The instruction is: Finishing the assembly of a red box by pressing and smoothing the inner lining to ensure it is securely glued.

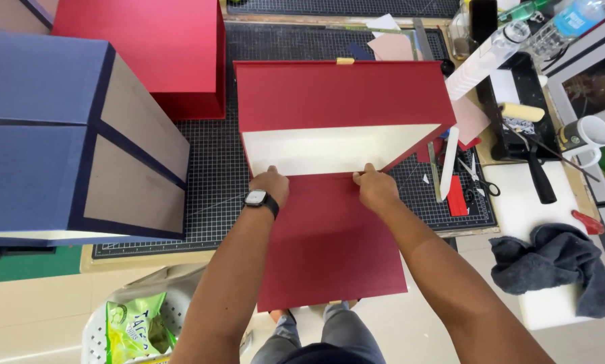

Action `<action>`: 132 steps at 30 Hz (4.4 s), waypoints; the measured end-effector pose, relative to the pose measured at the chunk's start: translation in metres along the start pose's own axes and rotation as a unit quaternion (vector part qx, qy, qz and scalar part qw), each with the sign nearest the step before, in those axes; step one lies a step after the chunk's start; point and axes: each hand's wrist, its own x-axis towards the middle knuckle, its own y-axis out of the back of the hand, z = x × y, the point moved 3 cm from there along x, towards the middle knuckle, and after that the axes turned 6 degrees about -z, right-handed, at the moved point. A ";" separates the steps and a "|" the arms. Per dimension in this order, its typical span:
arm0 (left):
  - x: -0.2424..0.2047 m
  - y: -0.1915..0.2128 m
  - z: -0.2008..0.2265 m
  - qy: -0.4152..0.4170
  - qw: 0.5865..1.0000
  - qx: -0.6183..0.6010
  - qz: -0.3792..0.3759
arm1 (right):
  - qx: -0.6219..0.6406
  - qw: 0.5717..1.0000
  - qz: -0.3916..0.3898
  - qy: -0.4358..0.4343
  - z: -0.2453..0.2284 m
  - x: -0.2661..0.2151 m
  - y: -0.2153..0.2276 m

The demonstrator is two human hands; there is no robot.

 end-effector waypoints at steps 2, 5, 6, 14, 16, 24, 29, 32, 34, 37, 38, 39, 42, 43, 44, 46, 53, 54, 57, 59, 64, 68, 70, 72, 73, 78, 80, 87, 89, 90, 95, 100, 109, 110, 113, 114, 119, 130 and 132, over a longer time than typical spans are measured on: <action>-0.006 0.002 -0.006 -0.024 1.000 -0.002 -0.006 | 0.001 1.000 -0.004 -0.001 -0.001 -0.002 -0.001; -0.022 0.023 -0.005 -0.045 0.999 0.000 -0.025 | -0.001 1.000 -0.010 -0.006 -0.002 -0.002 0.001; -0.030 0.030 -0.004 -0.042 0.998 0.001 -0.041 | -0.005 1.000 -0.013 -0.007 -0.002 -0.002 0.001; -0.032 0.031 -0.014 -0.156 0.982 0.090 -0.049 | -0.011 1.000 -0.010 -0.003 0.006 0.010 -0.014; -0.037 0.034 -0.013 -0.164 0.982 0.086 -0.043 | -0.014 1.000 -0.008 0.002 0.006 0.012 -0.015; -0.041 0.038 -0.013 -0.157 0.981 0.098 -0.050 | -0.026 1.000 -0.015 0.005 0.007 0.004 -0.008; -0.026 0.018 -0.002 -0.034 0.997 0.023 -0.062 | -0.038 0.999 -0.014 0.013 0.008 0.007 -0.014; -0.010 0.009 -0.007 0.032 0.997 -0.070 -0.019 | -0.045 0.999 -0.011 0.016 0.009 0.007 -0.009; -0.017 0.011 -0.011 0.017 0.992 -0.123 0.005 | -0.048 0.999 -0.013 0.020 0.010 0.008 -0.012; -0.035 0.024 -0.008 0.005 0.991 -0.135 0.005 | -0.047 0.999 -0.016 0.017 0.012 0.011 -0.016; -0.037 0.025 -0.007 0.005 0.992 -0.128 -0.001 | -0.042 0.999 -0.011 0.018 0.012 0.011 -0.017; -0.039 0.025 -0.006 0.006 0.993 -0.122 -0.007 | -0.038 0.999 -0.006 0.020 0.012 0.012 -0.018; -0.051 0.034 -0.003 0.000 0.996 -0.090 -0.012 | -0.037 0.999 -0.015 0.009 0.011 0.007 -0.017; -0.057 0.036 -0.005 -0.001 0.996 -0.090 -0.014 | -0.038 0.999 -0.016 0.008 0.011 0.007 -0.018; -0.061 0.040 -0.006 -0.015 0.997 -0.076 -0.013 | -0.035 0.999 -0.015 0.006 0.011 0.009 -0.018; -0.064 0.044 -0.006 -0.028 0.998 -0.061 -0.012 | -0.030 0.999 -0.013 0.005 0.011 0.010 -0.015; -0.045 0.023 -0.004 0.016 0.997 -0.070 -0.003 | -0.030 1.000 0.006 0.001 0.014 0.011 -0.031; -0.036 0.020 -0.003 0.045 0.997 -0.067 0.013 | -0.027 0.999 0.034 0.004 0.014 0.012 -0.033; -0.052 0.034 -0.010 -0.025 0.997 -0.075 -0.016 | -0.012 0.998 0.060 0.006 0.010 0.006 -0.030; -0.057 0.036 -0.012 -0.030 0.997 -0.066 -0.017 | -0.019 0.996 0.090 0.012 0.004 0.006 -0.039; -0.056 0.042 -0.011 -0.037 0.998 -0.050 -0.022 | -0.023 0.987 0.162 0.006 -0.005 0.034 -0.074; -0.061 0.041 -0.013 -0.069 0.997 -0.013 -0.027 | -0.031 0.975 0.209 0.062 -0.023 0.040 -0.086; -0.062 0.041 -0.012 -0.089 0.995 0.015 -0.028 | -0.030 0.974 0.214 0.071 -0.024 0.039 -0.086; -0.067 0.047 -0.010 -0.076 0.997 -0.007 -0.021 | -0.014 0.972 0.224 0.075 -0.017 0.038 -0.085; -0.062 0.042 -0.010 -0.077 0.997 -0.008 -0.020 | -0.015 0.971 0.225 0.075 -0.009 0.044 -0.091; -0.043 0.031 -0.012 -0.046 0.998 -0.032 -0.019 | -0.024 0.977 0.211 -0.007 0.033 0.043 -0.090; -0.043 0.029 -0.012 -0.042 0.998 -0.043 -0.018 | -0.028 0.982 0.184 -0.016 0.035 0.037 -0.084; -0.043 0.021 -0.018 -0.127 0.988 0.084 -0.026 | -0.027 0.997 0.062 -0.035 0.028 0.023 -0.050; -0.037 0.012 -0.020 -0.124 0.989 0.078 -0.018 | -0.013 0.998 0.048 -0.032 0.027 0.019 -0.037; -0.037 0.005 -0.024 -0.119 0.990 0.073 -0.013 | 0.000 0.999 0.030 -0.027 0.025 0.015 -0.034; -0.035 -0.002 -0.025 -0.131 0.984 0.117 -0.007 | -0.003 0.999 0.035 -0.019 0.024 0.008 -0.023; -0.051 0.006 -0.023 -0.124 0.986 0.110 -0.019 | -0.008 0.999 0.034 -0.013 0.022 0.002 -0.016; -0.044 -0.002 -0.023 -0.120 0.988 0.093 -0.019 | -0.021 1.000 0.009 -0.012 0.018 -0.005 -0.004; -0.047 0.000 -0.023 -0.121 0.987 0.102 -0.018 | -0.021 1.000 0.007 -0.015 0.018 -0.005 -0.004; -0.048 0.000 -0.022 -0.121 0.987 0.107 -0.023 | -0.014 1.000 -0.003 -0.018 0.019 -0.004 -0.003; -0.049 -0.002 -0.023 -0.119 0.987 0.103 -0.028 | -0.007 1.000 -0.010 -0.018 0.019 -0.005 -0.004; -0.046 0.000 -0.023 -0.122 0.986 0.105 -0.031 | -0.014 1.000 -0.006 -0.020 0.016 -0.004 -0.001; -0.038 -0.006 -0.026 -0.130 0.985 0.109 -0.030 | -0.021 0.999 -0.017 -0.028 0.016 0.003 -0.005; -0.038 -0.008 -0.026 -0.132 0.986 0.097 -0.026 | -0.028 0.999 -0.015 -0.028 0.014 0.000 -0.004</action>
